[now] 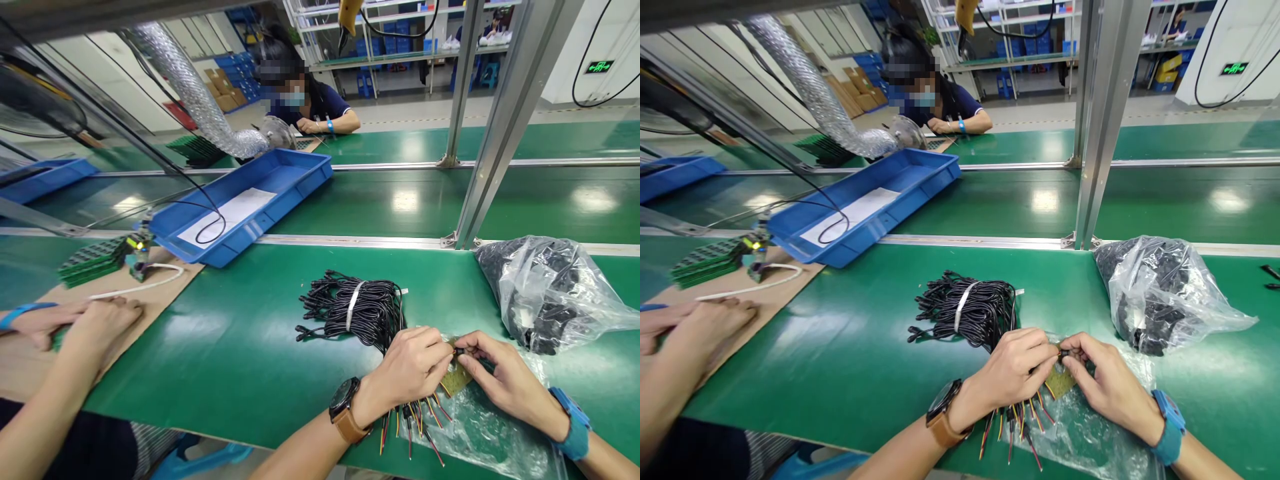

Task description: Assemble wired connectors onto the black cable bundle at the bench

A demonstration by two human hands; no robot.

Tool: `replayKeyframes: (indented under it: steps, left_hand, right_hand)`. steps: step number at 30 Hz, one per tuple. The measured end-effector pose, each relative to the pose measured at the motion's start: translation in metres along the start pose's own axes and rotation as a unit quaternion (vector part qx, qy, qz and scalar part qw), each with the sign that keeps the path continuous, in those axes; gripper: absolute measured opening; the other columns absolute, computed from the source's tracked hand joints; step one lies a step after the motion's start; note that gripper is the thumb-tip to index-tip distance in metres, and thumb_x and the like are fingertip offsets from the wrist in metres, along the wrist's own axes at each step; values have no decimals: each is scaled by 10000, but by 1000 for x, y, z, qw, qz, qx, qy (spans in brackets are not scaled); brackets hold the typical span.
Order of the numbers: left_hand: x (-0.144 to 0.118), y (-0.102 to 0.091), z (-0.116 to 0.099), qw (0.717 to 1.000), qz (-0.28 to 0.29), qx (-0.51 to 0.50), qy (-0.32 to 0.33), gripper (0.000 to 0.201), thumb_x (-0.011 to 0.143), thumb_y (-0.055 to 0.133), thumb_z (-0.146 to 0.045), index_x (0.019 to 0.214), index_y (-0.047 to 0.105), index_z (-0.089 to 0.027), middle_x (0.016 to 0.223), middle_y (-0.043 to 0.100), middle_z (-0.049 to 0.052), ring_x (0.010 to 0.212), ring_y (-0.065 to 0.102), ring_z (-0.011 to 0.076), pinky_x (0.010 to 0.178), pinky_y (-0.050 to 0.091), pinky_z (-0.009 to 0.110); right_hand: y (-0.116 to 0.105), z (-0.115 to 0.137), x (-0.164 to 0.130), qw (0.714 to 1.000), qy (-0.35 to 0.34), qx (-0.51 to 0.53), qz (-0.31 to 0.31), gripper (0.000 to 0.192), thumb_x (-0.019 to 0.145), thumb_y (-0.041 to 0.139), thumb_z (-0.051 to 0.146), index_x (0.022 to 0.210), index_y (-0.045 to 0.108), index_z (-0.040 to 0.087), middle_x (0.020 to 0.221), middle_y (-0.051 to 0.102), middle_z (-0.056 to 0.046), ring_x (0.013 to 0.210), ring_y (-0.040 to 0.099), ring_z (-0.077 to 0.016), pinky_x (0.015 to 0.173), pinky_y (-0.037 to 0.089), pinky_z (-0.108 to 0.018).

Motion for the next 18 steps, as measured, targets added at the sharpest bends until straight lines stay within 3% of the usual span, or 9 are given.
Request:
replayKeyframes:
  steps: [9,18]
  left_hand:
    - [0,-1,0,998,12,51,26,291,1008,459,-205,766,616,-174,717,518,18,659,476,158,605,390,307]
    - [1,1,0,999,-10,37,20,296,1003,468,-211,742,602,-176,690,521,15,642,481,152,588,361,306]
  right_hand:
    - [-1,2,1,1000,3,6,6,182,1056,471,330,1082,605,210,893,708,-48,766,667,-202,705,529,-334]
    - [-4,9,4,996,-83,-37,-9,153,1041,476,222,1089,620,213,947,692,-68,840,668,-207,743,556,-339]
Point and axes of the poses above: each hand's wrist, its own x-axis towards the middle knuckle, its own y-axis out of the palm, z = x × y, the point moved 1 cm from there along x, towards the middle knuckle
